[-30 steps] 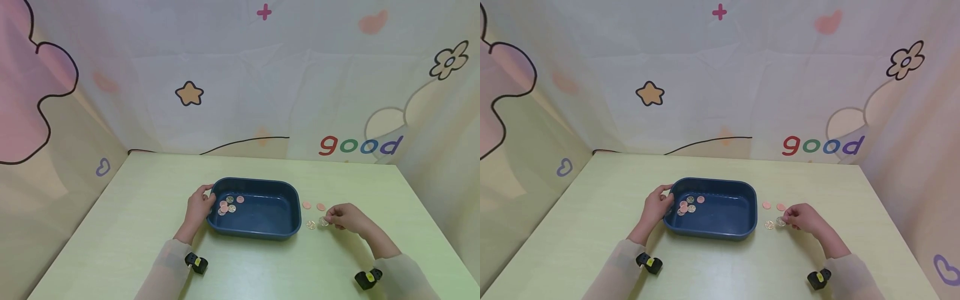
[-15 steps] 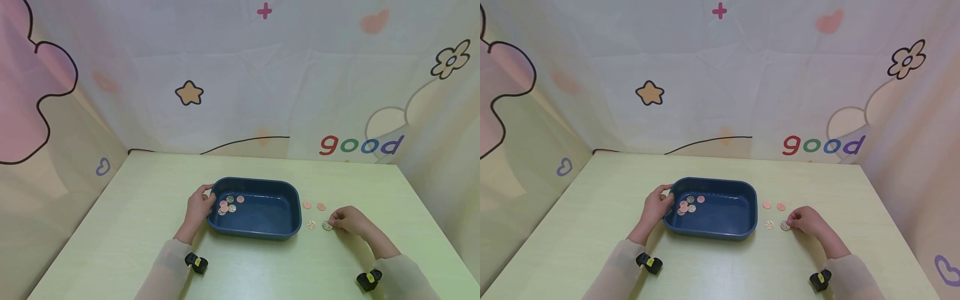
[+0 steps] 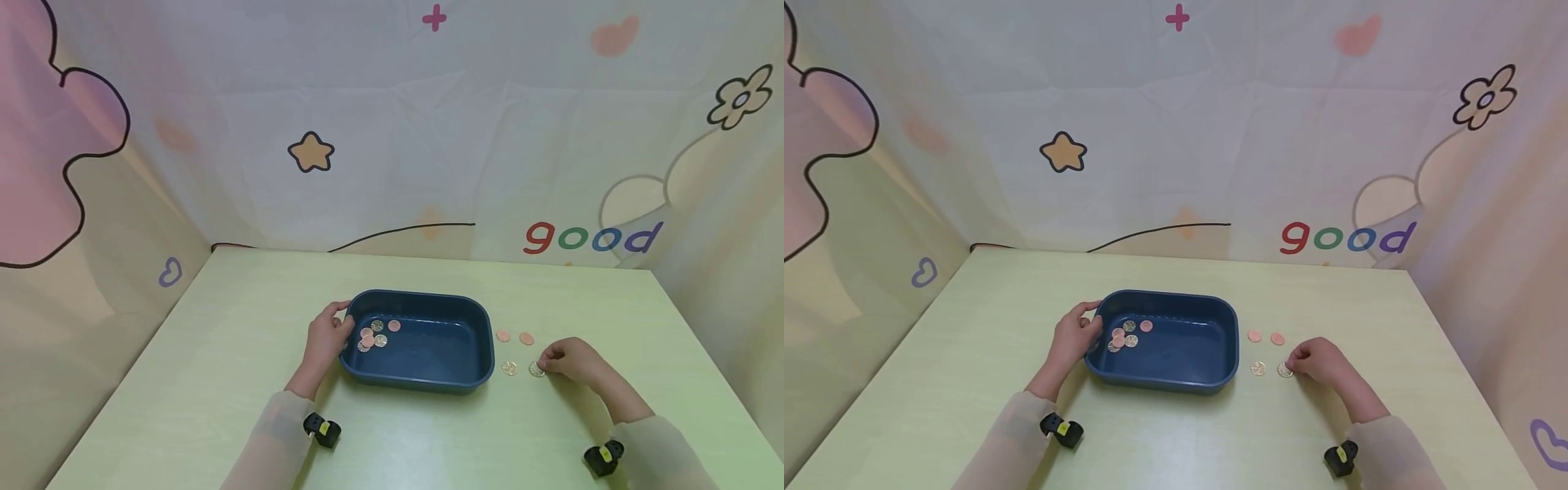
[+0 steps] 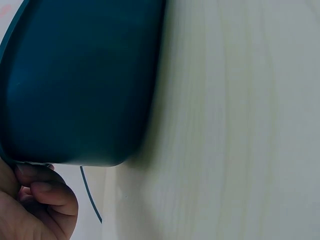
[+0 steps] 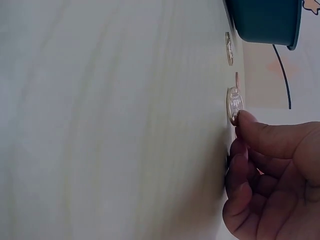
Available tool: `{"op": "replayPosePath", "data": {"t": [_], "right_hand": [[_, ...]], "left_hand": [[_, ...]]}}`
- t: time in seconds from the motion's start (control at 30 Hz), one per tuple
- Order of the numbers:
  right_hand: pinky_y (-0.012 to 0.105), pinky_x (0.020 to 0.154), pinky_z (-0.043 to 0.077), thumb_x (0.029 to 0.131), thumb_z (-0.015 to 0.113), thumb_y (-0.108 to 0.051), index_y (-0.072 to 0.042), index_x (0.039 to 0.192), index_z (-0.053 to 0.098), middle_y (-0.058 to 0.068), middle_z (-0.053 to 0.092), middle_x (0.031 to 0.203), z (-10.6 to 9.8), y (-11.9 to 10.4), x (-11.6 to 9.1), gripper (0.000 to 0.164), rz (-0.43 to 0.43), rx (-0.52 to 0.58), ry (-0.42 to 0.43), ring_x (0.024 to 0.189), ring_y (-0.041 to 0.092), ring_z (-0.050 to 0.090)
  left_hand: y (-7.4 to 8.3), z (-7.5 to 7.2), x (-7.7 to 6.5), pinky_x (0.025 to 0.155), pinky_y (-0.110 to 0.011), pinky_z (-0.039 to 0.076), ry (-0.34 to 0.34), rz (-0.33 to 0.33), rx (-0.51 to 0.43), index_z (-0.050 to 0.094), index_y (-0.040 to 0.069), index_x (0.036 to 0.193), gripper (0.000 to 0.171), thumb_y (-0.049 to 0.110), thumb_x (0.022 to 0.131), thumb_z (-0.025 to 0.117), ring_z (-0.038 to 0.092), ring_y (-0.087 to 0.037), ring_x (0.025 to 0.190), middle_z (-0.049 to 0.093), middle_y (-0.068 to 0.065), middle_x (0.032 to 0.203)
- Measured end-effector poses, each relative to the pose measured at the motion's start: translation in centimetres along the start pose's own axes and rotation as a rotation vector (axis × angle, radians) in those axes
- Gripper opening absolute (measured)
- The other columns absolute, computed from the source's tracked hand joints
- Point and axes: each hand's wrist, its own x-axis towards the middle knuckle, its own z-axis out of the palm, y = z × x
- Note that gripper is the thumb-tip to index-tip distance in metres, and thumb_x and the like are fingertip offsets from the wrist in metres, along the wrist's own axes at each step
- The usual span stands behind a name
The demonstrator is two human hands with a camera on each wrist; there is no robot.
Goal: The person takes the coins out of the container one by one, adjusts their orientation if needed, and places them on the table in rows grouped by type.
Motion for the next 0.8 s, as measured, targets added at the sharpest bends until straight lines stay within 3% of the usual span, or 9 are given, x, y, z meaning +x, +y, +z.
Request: {"op": "replayPosePath", "data": {"t": [0.8], "right_hand": [[0.031,0.071,0.041,0.093,0.069,-0.010,0.004,0.087,0.070,0.008,0.066,0.081,0.40,-0.16,0.58,0.016,0.011,-0.078,0.011,0.076,0.015,0.050]], "left_hand": [[-0.07,-0.01,-0.06,0.050,-0.022,0.033,0.007,0.002,-0.017,0.062,0.002,0.137,0.043,0.011,0.095,0.055,0.039,-0.009,0.049,0.035,0.006,0.057]]}}
